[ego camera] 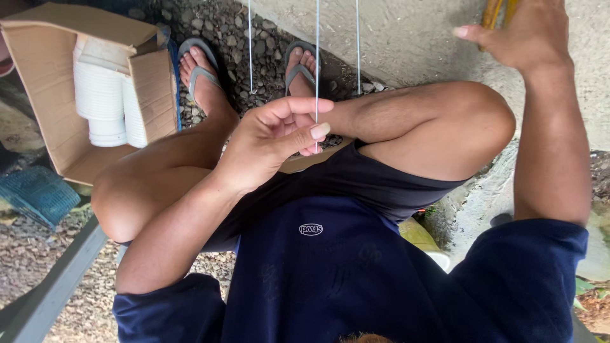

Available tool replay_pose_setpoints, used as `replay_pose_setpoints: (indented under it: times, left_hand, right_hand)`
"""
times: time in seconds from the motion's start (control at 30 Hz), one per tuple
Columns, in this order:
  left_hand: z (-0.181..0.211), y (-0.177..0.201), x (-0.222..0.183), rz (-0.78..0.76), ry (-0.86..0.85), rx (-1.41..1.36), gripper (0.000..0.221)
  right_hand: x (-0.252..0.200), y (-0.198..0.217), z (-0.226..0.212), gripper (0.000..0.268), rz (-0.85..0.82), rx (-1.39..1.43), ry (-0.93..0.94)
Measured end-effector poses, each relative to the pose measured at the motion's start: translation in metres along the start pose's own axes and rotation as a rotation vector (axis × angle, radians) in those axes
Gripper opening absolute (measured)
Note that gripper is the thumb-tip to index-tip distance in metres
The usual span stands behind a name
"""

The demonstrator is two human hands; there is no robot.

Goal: The person uses pliers to bend and secure metal wires through holes in a white plastic cup, then attaches a wire hook to create a hanging planter. The person repeats the process with another cup.

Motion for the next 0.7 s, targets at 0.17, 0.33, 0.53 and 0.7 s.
replay_pose_setpoints:
  times: [0.17,0.33,0.53,0.7]
  left_hand:
    - [-0.002,0.002,-0.002,0.002,-0.002,-0.015,0.036]
    - [0.000,0.007,-0.002,-0.003,-0.006,-0.047,0.034]
    - [-0.002,0.007,-0.004,0.000,0.001,-0.038,0.033]
    - [-0.005,0.005,0.001,0.013,-0.041,0.091,0.034]
  right_hand:
    - [-0.001,-0.028,0.054,0.051,0.049,0.168,-0.142]
    - [-0.003,-0.036,0.071,0.040,0.066,0.373,-0.089]
    - [-0.014,-0.021,0.056,0.024,0.123,0.300,-0.129]
    - [-0.029,0.011,0.022,0.023,-0.143,0.975,-0.404]
Point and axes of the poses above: each hand's wrist, its own x-axis towards the middle knuckle, its own y-axis out of the back of the hand, z = x × y, the point moved 5 cm from there along x, towards the middle knuckle, and after that the axes turned 7 degrees about -y, right-handed, at the moved point
